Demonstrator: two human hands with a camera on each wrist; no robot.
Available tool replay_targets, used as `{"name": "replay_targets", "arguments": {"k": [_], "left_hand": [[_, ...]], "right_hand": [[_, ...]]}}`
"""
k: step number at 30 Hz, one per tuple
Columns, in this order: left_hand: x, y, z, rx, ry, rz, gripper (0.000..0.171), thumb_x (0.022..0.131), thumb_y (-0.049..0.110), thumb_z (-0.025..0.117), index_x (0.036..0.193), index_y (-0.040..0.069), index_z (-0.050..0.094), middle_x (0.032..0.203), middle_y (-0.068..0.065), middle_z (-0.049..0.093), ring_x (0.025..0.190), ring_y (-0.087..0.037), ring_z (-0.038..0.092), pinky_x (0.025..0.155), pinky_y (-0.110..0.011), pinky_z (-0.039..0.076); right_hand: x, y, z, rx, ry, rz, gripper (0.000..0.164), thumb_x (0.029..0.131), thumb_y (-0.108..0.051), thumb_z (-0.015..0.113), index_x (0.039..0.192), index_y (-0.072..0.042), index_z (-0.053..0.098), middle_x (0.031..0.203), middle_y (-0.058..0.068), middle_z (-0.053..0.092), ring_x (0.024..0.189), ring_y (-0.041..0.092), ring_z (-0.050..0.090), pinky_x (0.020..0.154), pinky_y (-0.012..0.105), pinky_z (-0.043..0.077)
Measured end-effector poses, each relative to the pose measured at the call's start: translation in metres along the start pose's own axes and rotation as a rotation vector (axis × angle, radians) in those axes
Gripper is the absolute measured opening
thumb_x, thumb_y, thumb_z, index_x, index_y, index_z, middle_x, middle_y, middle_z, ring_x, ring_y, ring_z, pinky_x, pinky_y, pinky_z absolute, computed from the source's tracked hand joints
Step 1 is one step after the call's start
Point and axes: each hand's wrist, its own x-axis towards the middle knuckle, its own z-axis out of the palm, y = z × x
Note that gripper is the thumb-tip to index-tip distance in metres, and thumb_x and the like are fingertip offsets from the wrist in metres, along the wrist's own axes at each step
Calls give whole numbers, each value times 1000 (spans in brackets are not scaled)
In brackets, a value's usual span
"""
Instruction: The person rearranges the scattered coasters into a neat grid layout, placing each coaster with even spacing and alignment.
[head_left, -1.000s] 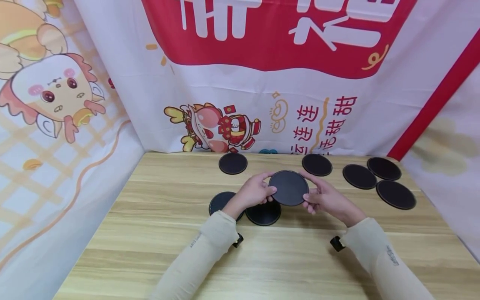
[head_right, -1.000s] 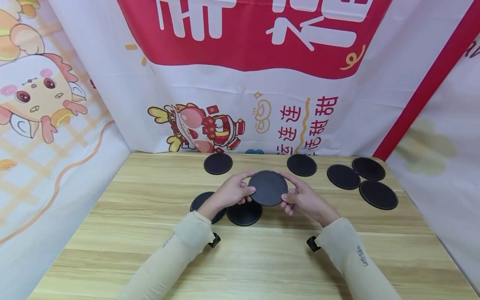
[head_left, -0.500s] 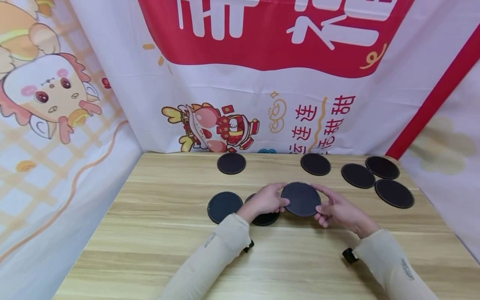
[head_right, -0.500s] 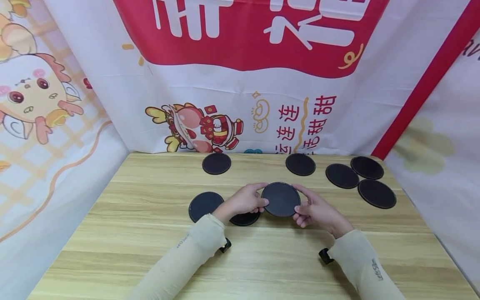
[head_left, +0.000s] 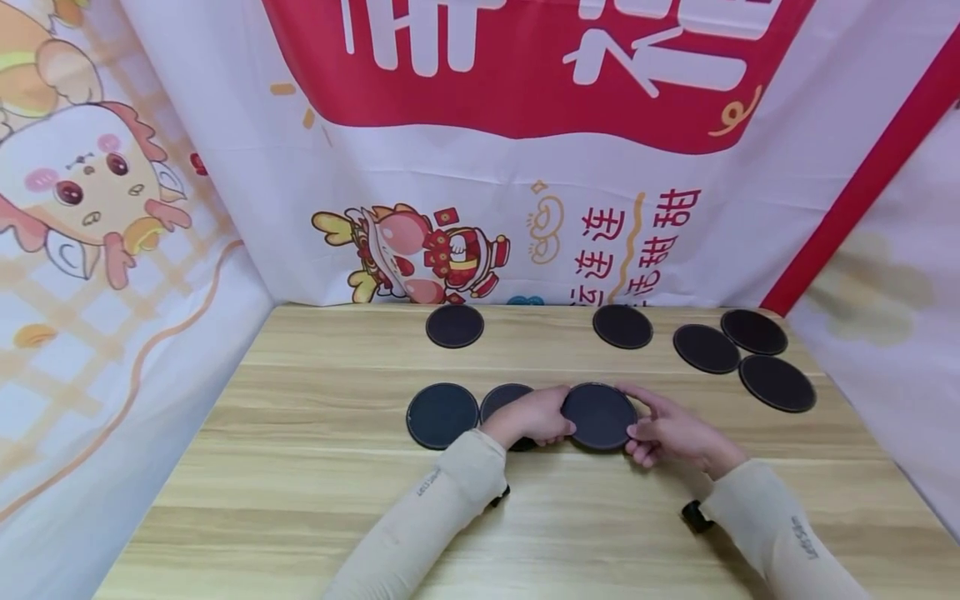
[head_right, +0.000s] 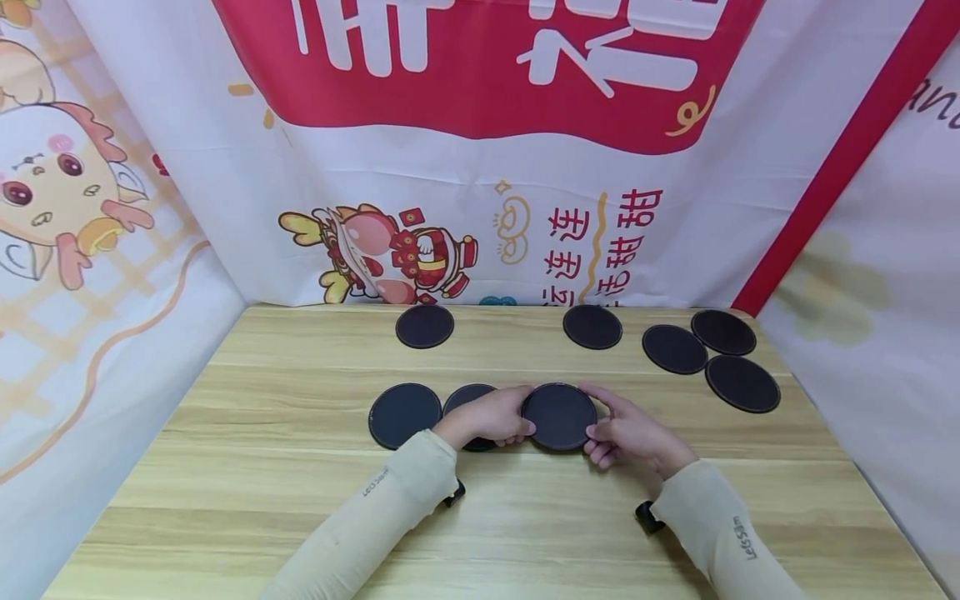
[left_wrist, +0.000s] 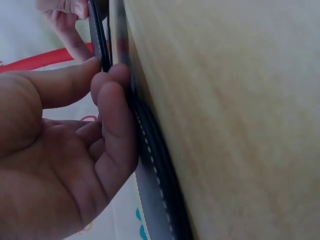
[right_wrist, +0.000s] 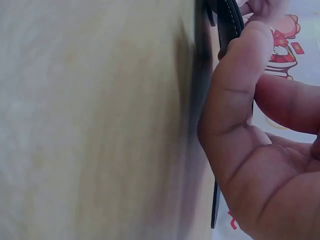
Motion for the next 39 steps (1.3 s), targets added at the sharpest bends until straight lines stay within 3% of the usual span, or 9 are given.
{"name": "replay_targets", "arguments": {"k": [5, 11, 17, 24, 33, 39], "left_hand": [[3, -1, 0, 6, -21, -6, 34, 102, 10, 59, 135, 3, 52, 64, -7, 61, 54, -16, 58, 52, -27, 53], [3, -2, -4, -36, -47, -7, 55, 104, 12, 56, 154, 6, 36, 68, -9, 61, 58, -18, 58, 54, -29, 53], [3, -2, -6, -46, -60, -1, 65, 103, 16, 59, 160, 10, 28, 67, -10, 59, 59, -19, 58, 55, -29, 53], [2, -6, -8, -53, -98, 22, 54, 104, 17, 57, 156, 14, 41, 64, -8, 57, 57, -18, 56, 53, -28, 51], [0, -9, -15, -181, -141, 65, 47, 105, 13, 53, 152, 9, 46, 69, -7, 57, 57, -17, 53, 54, -29, 52], [2, -7, -27, -186, -82, 118, 39, 104, 13, 55, 142, 5, 55, 73, -8, 59, 57, -17, 53, 56, -31, 54]], "right_hand": [[3, 1, 2, -47, 27, 32, 81, 99, 7, 48, 162, -9, 1, 76, 18, 66, 61, 21, 64, 56, 34, 57], [9, -3, 7, -127, 81, 70, 78, 98, 5, 50, 163, -9, 7, 71, 17, 64, 54, 20, 61, 52, 33, 55], [14, -3, 11, -208, 96, 75, 74, 98, 3, 51, 161, -5, 14, 67, 15, 63, 50, 19, 59, 48, 32, 53], [17, -4, 14, -210, 83, 65, 69, 100, -1, 50, 161, -4, 16, 66, 14, 63, 50, 19, 60, 48, 32, 53], [27, -13, 30, -251, 22, 0, 61, 101, -4, 50, 159, -5, 28, 67, 15, 61, 49, 19, 59, 46, 33, 53], [43, -33, 41, -335, 71, -82, 51, 102, -6, 51, 151, -3, 41, 70, 14, 61, 52, 20, 58, 50, 37, 55]]}}
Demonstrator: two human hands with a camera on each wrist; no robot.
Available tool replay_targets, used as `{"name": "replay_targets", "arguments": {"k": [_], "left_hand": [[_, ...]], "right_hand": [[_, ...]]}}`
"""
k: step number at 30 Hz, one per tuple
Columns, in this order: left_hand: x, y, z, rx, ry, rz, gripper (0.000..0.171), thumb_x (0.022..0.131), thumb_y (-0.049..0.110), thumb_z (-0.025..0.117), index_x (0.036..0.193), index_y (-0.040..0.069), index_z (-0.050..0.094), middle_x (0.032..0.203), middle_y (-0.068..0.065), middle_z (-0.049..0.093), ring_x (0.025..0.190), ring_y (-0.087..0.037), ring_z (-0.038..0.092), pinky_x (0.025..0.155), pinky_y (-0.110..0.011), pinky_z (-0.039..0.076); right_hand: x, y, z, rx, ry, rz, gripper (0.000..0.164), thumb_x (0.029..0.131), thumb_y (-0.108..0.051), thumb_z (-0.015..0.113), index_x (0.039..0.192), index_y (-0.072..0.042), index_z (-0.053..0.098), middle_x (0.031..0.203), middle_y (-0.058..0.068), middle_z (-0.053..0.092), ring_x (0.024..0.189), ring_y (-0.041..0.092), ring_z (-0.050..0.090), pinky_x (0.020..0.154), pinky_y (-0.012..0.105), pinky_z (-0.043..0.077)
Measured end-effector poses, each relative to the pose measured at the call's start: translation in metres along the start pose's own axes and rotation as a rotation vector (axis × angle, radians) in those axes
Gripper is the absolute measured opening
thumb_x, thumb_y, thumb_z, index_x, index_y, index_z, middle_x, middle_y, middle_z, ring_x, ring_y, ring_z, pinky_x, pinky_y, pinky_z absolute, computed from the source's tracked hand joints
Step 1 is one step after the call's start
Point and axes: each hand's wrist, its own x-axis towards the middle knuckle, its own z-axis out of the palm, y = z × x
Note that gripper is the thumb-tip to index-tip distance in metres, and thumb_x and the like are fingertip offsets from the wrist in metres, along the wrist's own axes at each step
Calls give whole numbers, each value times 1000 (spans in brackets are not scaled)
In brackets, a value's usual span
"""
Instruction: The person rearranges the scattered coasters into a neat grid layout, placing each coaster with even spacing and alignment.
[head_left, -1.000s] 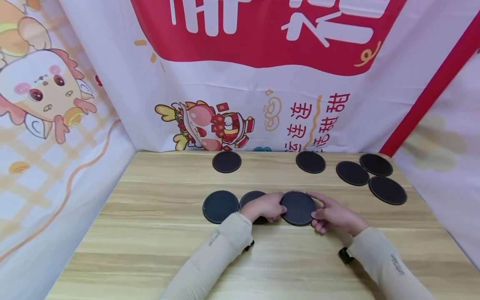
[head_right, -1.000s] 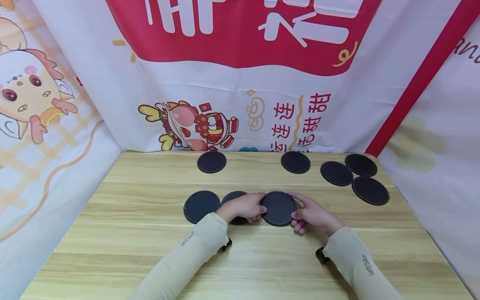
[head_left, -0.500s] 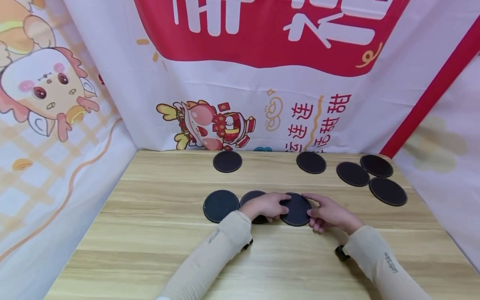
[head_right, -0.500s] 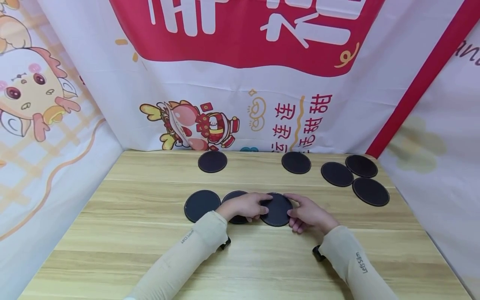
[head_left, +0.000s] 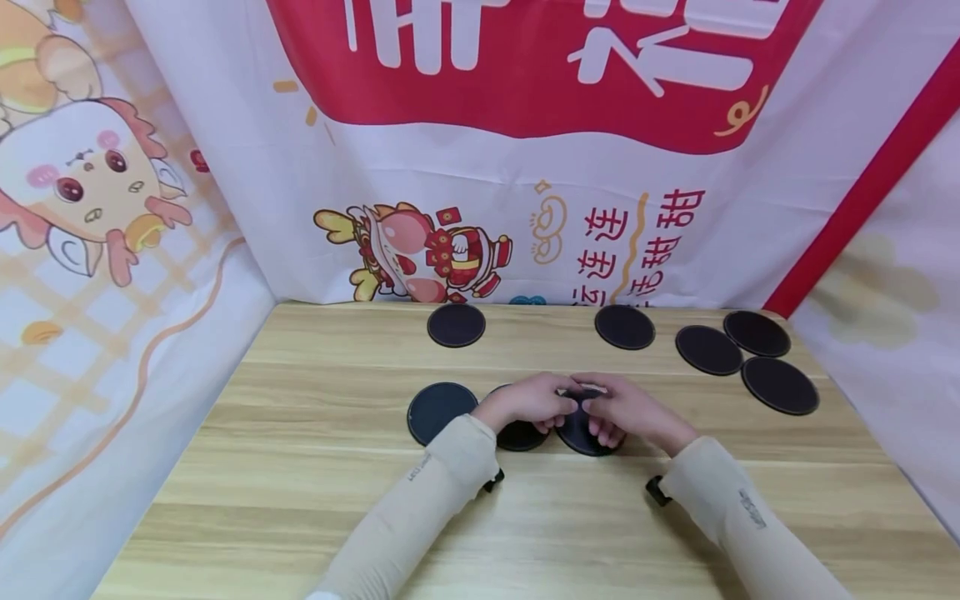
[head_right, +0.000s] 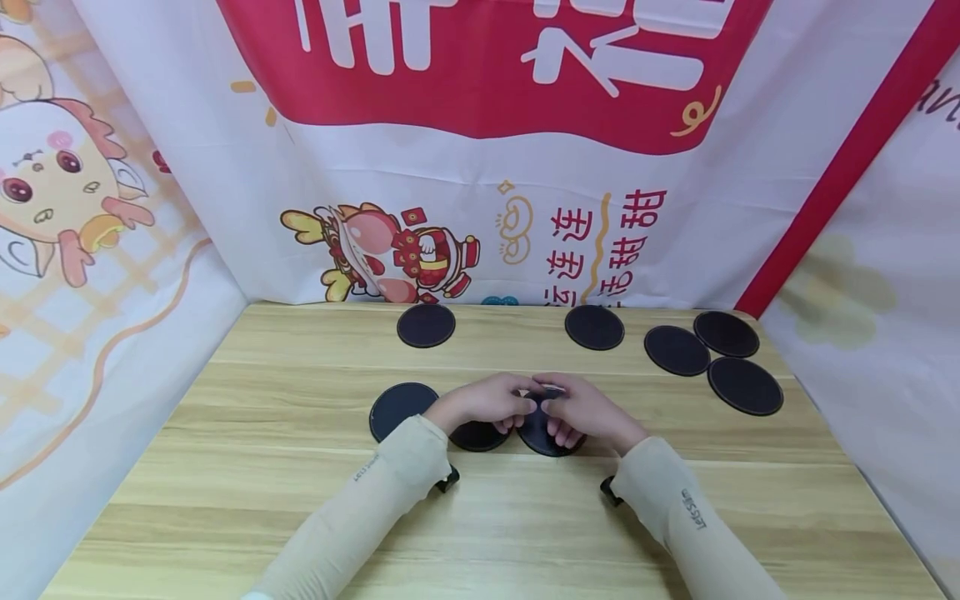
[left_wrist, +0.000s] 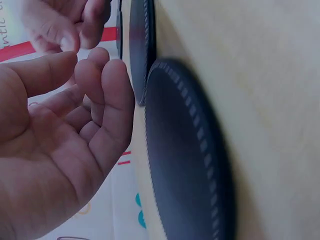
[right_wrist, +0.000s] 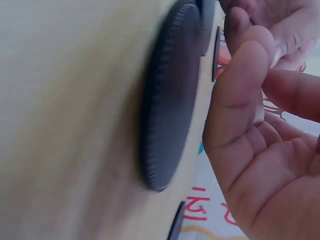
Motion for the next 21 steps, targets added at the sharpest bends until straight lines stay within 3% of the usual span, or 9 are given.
{"name": "replay_targets", "arguments": {"k": [8, 13, 17, 21], "left_hand": [[0, -1, -30, 99, 94, 13, 37, 105, 20, 54, 135, 0, 60, 84, -16, 68, 62, -18, 57, 58, -31, 54], [0, -9, -51, 163, 171, 8, 34, 103, 14, 53, 132, -1, 62, 84, -20, 69, 58, -18, 55, 54, -27, 49], [2, -20, -71, 247, 219, 4, 34, 102, 11, 51, 132, 1, 64, 85, -15, 70, 66, -16, 58, 65, -27, 48], [4, -35, -93, 320, 286, -13, 33, 101, 12, 52, 131, 4, 66, 96, -8, 72, 86, -16, 63, 83, -32, 49]], "right_hand": [[32, -20, -1, 66, 36, -5, 44, 101, -5, 53, 144, 1, 49, 73, 14, 63, 57, 20, 62, 55, 36, 57], [60, -30, 3, 127, 12, 1, 46, 99, -3, 49, 145, 1, 48, 82, 19, 65, 61, 21, 63, 58, 36, 57], [82, -41, 8, 156, -14, 45, 47, 100, -4, 47, 147, -3, 47, 86, 21, 65, 62, 21, 63, 59, 35, 57], [108, -52, 15, 144, -24, 98, 46, 101, -6, 47, 147, -7, 46, 87, 20, 66, 62, 19, 63, 59, 32, 56]]}}
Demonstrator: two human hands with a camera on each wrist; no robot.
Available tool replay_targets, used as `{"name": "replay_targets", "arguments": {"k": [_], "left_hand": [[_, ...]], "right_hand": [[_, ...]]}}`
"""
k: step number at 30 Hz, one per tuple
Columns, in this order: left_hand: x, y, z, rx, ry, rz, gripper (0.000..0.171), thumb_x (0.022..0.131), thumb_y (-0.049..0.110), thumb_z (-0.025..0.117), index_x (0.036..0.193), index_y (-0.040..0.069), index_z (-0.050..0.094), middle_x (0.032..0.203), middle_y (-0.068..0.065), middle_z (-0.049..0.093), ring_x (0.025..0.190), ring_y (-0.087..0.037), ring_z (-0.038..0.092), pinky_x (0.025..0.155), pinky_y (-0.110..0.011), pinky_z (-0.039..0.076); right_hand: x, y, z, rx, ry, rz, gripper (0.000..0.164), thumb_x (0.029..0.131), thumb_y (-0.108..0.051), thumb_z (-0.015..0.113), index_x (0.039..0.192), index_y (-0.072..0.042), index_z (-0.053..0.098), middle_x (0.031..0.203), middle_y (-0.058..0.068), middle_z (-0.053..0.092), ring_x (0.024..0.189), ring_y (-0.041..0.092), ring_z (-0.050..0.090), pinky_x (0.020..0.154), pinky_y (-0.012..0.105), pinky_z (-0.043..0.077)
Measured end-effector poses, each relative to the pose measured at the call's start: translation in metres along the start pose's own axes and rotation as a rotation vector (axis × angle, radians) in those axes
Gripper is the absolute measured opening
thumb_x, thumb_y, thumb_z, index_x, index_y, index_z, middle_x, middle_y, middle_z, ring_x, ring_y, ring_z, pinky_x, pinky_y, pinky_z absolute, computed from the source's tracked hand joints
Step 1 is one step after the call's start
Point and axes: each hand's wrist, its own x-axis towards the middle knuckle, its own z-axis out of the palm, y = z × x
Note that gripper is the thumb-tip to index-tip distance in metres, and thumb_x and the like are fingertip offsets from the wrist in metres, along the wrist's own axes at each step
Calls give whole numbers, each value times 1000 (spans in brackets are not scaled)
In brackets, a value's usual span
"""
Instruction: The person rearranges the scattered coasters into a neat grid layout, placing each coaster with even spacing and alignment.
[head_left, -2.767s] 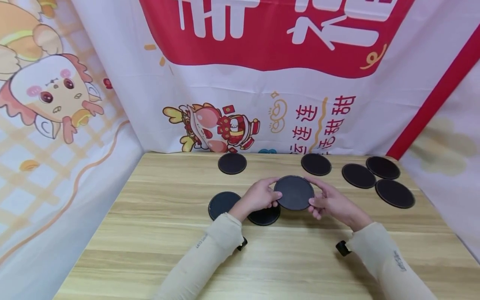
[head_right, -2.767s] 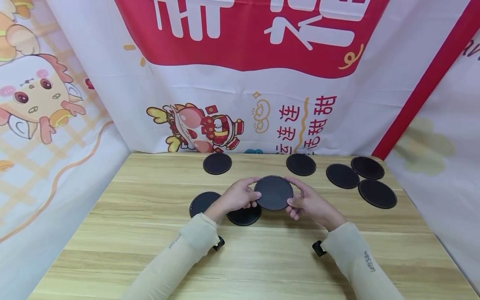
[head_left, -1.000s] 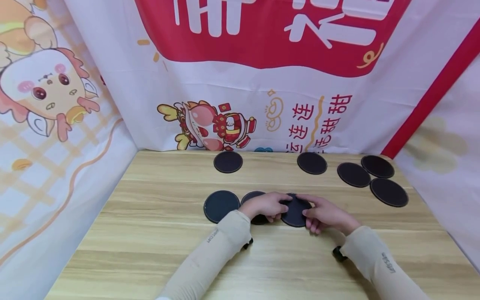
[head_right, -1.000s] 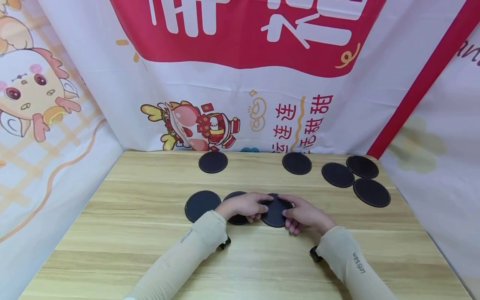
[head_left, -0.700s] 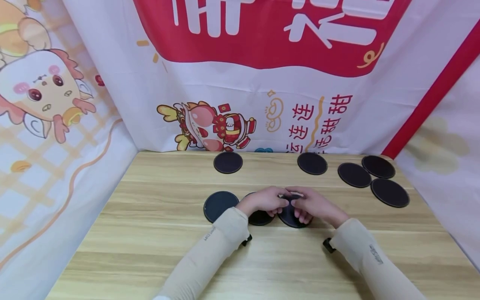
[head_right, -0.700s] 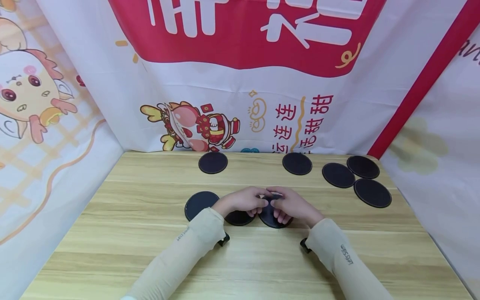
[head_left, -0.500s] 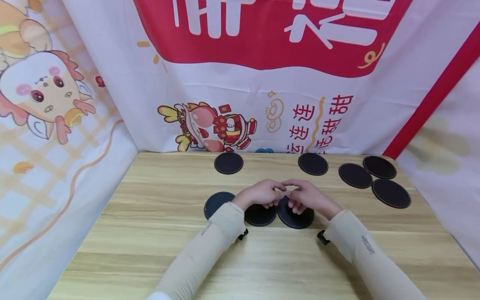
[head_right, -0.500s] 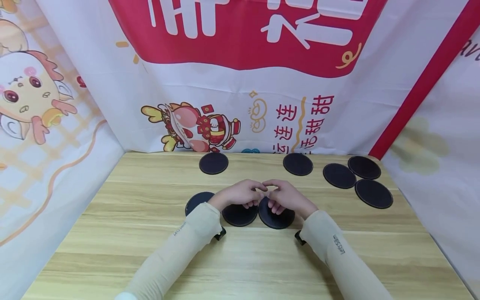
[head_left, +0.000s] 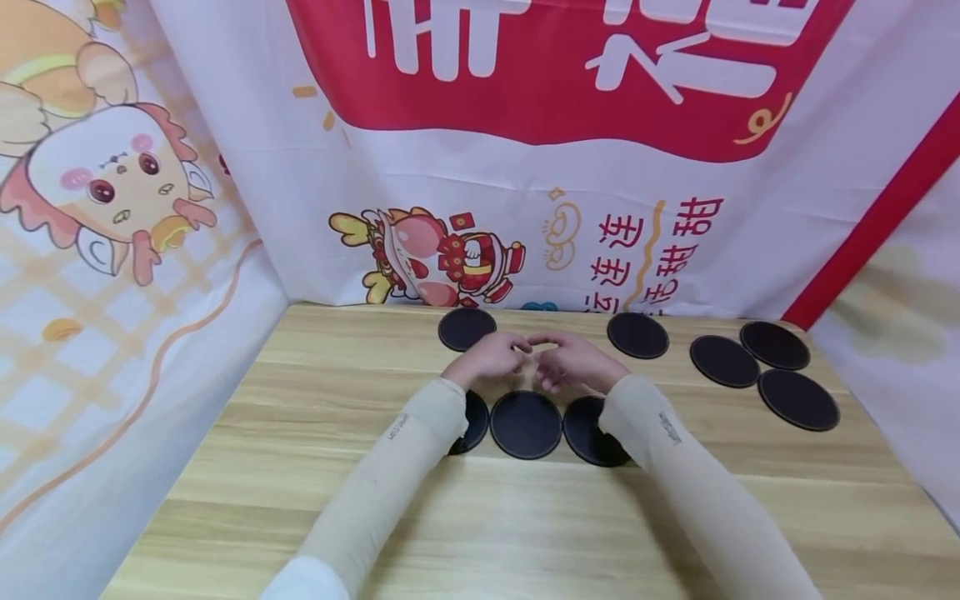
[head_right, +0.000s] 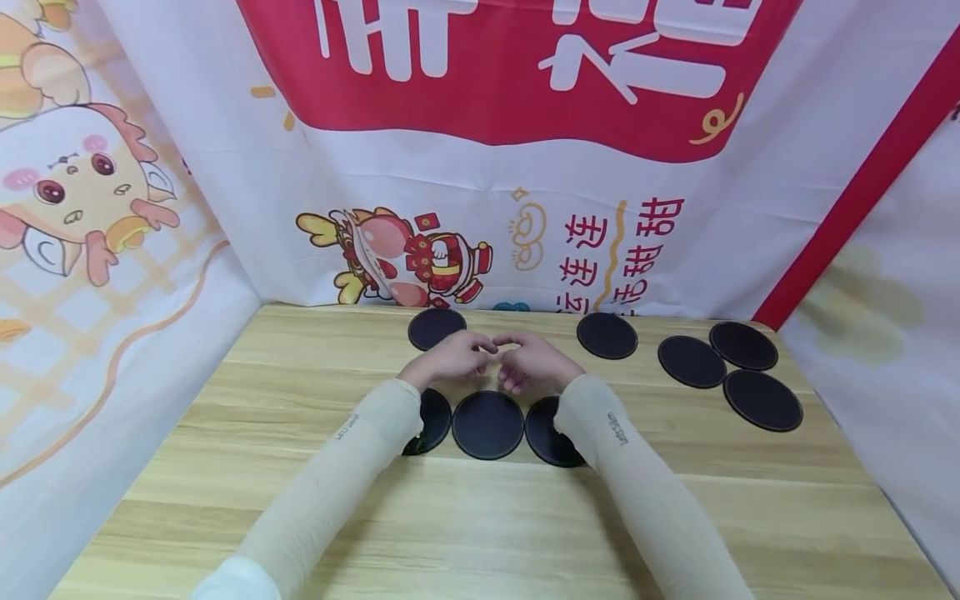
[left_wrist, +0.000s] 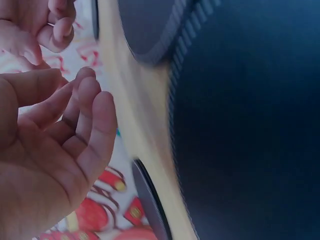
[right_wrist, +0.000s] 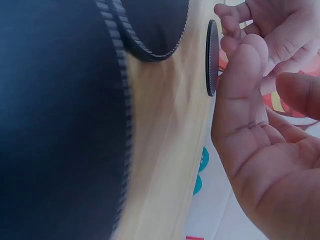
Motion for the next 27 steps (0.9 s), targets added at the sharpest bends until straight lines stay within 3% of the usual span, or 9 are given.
{"name": "replay_targets", "arguments": {"k": [9, 13, 17, 20, 25, 27], "left_hand": [[9, -48, -39, 116, 237, -103, 29, 99, 14, 55, 121, 3, 72, 124, -12, 66, 118, -27, 58, 103, -39, 44], [4, -61, -52, 108, 329, -190, 31, 98, 11, 52, 121, 2, 70, 125, -13, 66, 116, -29, 59, 100, -41, 45], [0, -69, -55, 153, 409, -317, 20, 94, 9, 53, 102, 2, 69, 110, -15, 66, 98, -31, 59, 84, -43, 48], [-1, -71, -52, 195, 430, -380, 16, 91, 11, 55, 97, 0, 65, 108, -19, 63, 96, -35, 59, 81, -45, 49], [-1, -71, -50, 145, 411, -394, 42, 92, 16, 54, 127, -6, 60, 130, -28, 54, 118, -40, 53, 100, -47, 44], [-2, -72, -52, 91, 411, -398, 43, 92, 15, 52, 128, -7, 60, 131, -29, 54, 117, -39, 53, 101, -45, 44]], "right_hand": [[48, -20, 12, -154, 16, 48, 49, 104, -13, 50, 151, -1, 41, 104, 25, 68, 72, 25, 67, 66, 37, 59], [62, -22, 19, -125, 10, 63, 50, 105, -11, 48, 152, 3, 37, 108, 27, 66, 76, 26, 68, 69, 38, 60], [78, -23, 28, -64, 20, 93, 52, 105, -9, 47, 153, 4, 33, 107, 26, 64, 71, 24, 67, 69, 38, 60], [88, -24, 35, -24, 34, 119, 53, 104, -8, 48, 153, 2, 33, 102, 24, 65, 66, 24, 66, 66, 38, 60], [97, -26, 47, 24, 60, 141, 54, 102, -6, 48, 153, 0, 33, 89, 20, 63, 60, 23, 65, 62, 38, 60], [99, -27, 50, 53, 77, 148, 56, 101, -5, 48, 154, -1, 31, 88, 19, 62, 59, 23, 64, 61, 38, 60]]}}
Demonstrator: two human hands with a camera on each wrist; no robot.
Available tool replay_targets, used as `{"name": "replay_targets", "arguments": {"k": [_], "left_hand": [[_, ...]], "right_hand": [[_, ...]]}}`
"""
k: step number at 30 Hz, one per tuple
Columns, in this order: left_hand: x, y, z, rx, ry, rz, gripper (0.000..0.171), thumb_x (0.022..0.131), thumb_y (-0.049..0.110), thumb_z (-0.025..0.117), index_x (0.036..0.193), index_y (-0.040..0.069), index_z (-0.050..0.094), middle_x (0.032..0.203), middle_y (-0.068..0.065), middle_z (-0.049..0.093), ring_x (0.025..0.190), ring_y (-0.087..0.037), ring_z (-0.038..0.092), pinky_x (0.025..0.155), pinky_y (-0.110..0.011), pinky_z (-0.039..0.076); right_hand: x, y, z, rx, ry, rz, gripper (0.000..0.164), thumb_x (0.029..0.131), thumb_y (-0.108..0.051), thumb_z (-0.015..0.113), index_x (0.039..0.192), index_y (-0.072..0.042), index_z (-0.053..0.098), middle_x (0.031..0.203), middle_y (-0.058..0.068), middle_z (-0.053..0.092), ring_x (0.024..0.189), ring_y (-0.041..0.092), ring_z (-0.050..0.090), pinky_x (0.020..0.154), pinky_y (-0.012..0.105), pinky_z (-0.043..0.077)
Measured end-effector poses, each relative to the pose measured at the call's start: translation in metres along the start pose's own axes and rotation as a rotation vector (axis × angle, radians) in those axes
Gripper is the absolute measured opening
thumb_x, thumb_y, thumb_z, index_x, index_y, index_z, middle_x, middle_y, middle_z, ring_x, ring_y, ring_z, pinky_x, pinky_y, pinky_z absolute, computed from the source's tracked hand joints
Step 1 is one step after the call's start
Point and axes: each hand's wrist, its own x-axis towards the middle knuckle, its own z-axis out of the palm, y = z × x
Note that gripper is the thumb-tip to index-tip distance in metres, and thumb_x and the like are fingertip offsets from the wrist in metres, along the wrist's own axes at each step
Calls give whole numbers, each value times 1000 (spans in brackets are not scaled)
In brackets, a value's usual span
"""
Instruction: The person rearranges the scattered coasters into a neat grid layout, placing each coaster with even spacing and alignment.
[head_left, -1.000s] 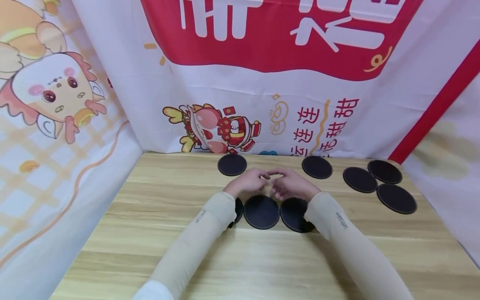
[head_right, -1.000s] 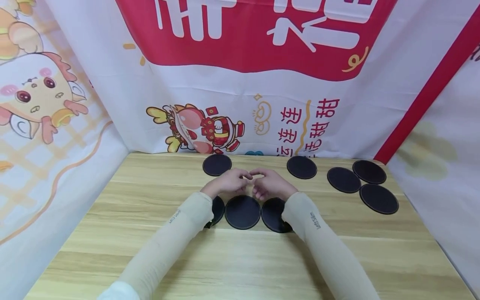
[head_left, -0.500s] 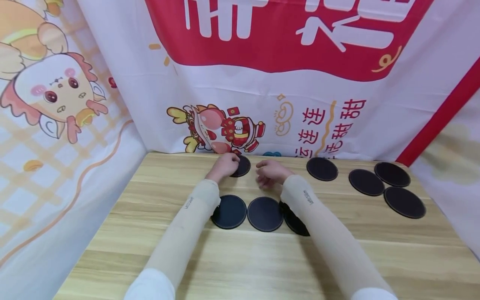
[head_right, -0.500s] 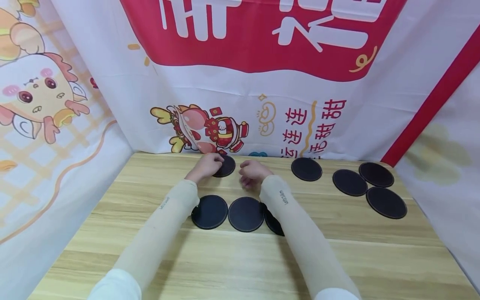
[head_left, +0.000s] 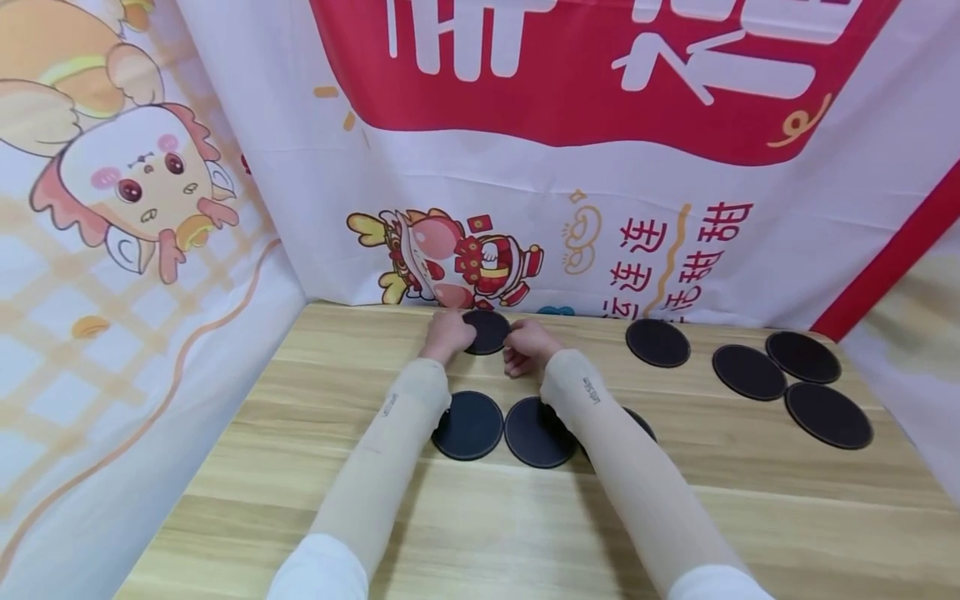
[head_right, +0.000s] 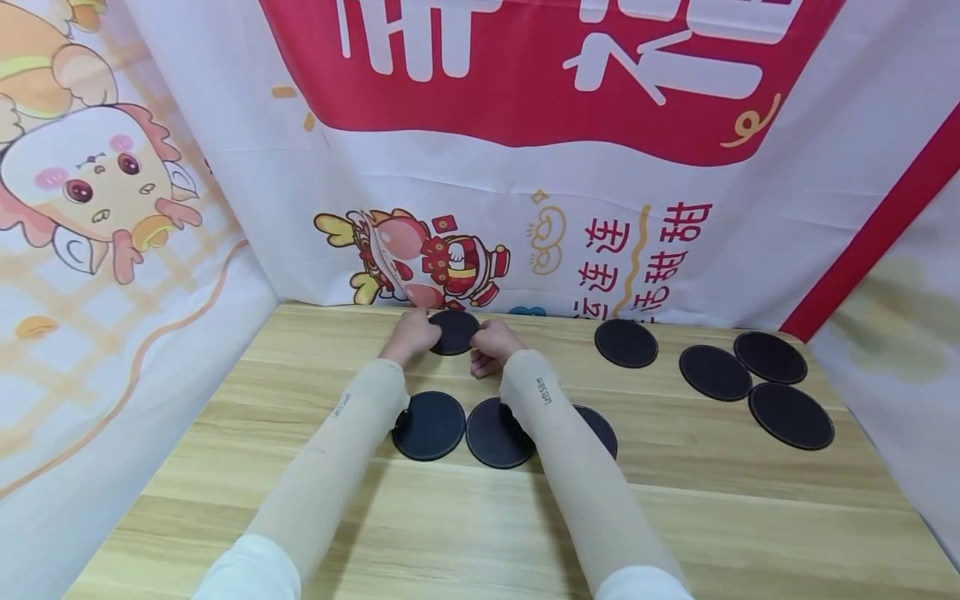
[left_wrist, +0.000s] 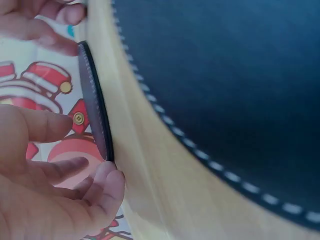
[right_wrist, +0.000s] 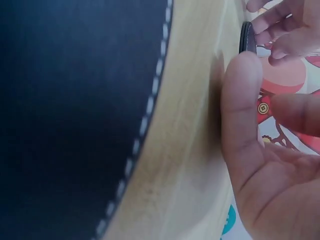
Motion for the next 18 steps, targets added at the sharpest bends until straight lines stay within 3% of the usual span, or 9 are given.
{"name": "replay_targets", "arguments": {"k": [5, 10, 14, 17, 18], "left_hand": [[-4, 1, -5, -146, -23, -27, 29, 89, 8, 49, 109, -6, 65, 119, -22, 62, 98, -33, 53, 91, -41, 46], [-5, 2, -4, -182, -40, -30, 8, 88, 8, 52, 88, 2, 58, 99, -15, 58, 85, -27, 49, 77, -36, 44], [-4, 5, -3, -225, -20, -32, 23, 87, 4, 53, 68, 9, 43, 72, -6, 41, 67, -24, 41, 62, -33, 35], [-6, 9, -3, -251, 1, -23, 25, 91, 6, 57, 68, 5, 48, 71, -6, 40, 67, -24, 42, 63, -32, 34], [-8, 11, -4, -257, 8, -22, 21, 93, 9, 58, 73, 2, 56, 74, -7, 47, 71, -25, 46, 65, -32, 37]], "right_hand": [[-2, 3, -4, 85, 66, 2, 55, 102, -3, 47, 154, -3, 31, 88, 20, 61, 59, 24, 63, 59, 38, 59], [-11, 6, -6, 150, 132, -36, 45, 104, -5, 49, 147, -5, 36, 82, 19, 60, 57, 23, 63, 59, 39, 59], [-19, 8, -9, 145, 172, -103, 38, 105, -8, 51, 140, -8, 37, 76, 16, 58, 53, 22, 61, 55, 37, 58], [-25, 11, -13, 116, 174, -151, 36, 106, -9, 51, 138, -9, 35, 74, 15, 56, 51, 22, 59, 51, 35, 57], [-26, 11, -14, 119, 169, -161, 36, 106, -9, 50, 138, -10, 33, 74, 15, 56, 51, 21, 58, 51, 35, 56]]}}
